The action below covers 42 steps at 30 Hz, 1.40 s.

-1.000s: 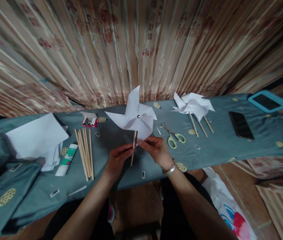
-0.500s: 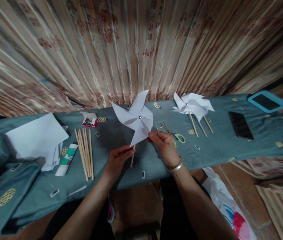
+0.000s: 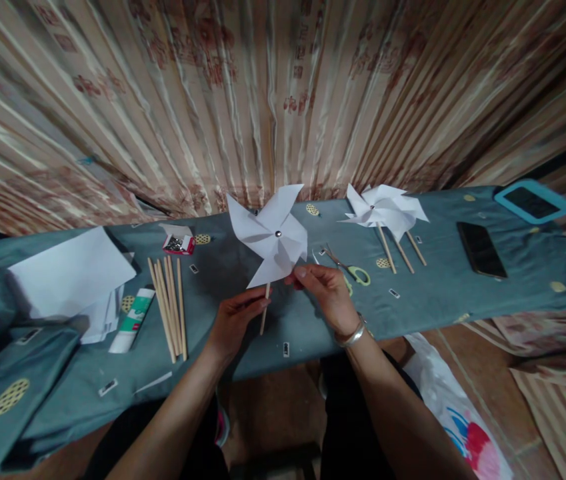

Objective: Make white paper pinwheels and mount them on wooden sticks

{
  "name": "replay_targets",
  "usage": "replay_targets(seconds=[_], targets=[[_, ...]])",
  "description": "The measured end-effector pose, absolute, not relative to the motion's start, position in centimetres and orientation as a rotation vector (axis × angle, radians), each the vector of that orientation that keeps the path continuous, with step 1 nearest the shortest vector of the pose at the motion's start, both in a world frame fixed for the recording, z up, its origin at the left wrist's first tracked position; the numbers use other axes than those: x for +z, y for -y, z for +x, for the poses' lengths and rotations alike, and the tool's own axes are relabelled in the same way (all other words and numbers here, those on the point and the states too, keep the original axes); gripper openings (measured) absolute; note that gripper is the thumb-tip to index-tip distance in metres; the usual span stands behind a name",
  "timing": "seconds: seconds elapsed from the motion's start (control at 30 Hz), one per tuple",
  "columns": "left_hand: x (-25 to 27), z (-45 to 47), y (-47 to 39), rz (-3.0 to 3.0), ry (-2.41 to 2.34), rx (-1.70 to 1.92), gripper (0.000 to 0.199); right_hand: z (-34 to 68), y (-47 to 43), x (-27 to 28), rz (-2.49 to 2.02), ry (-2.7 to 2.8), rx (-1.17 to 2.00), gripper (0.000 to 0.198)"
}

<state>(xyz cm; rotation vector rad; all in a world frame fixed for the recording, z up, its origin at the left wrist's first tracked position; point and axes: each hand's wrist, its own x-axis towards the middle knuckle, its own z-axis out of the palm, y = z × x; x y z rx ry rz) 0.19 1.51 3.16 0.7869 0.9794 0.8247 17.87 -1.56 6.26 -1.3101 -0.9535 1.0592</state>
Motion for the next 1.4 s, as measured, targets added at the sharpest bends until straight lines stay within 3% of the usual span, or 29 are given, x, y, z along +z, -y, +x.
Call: replay_targets(seconds=[0.27,0.87,1.13,1.4], targets=[[3.2,-0.1,-1.5,0.783,-0.989,0.782,0.031,21.0,0.5,5.9,-1.382,0.715,0.651,0.028],[3.4,-0.1,-1.5,0.781,-1.014,0.794,0.033,19.8,0.8,6.0,-1.372,0.719,0.85,0.025],[3.2,0.1,-1.5,0.783,-1.032,0.816,0.033,18.8,1.2,6.3,-1.33,0.697,0.994,0.036],[2.9,0.2,-1.5,0.785,-1.016,0.819,0.032,18.3,1.4,6.1,-1.3,0.755,1.098,0.035]])
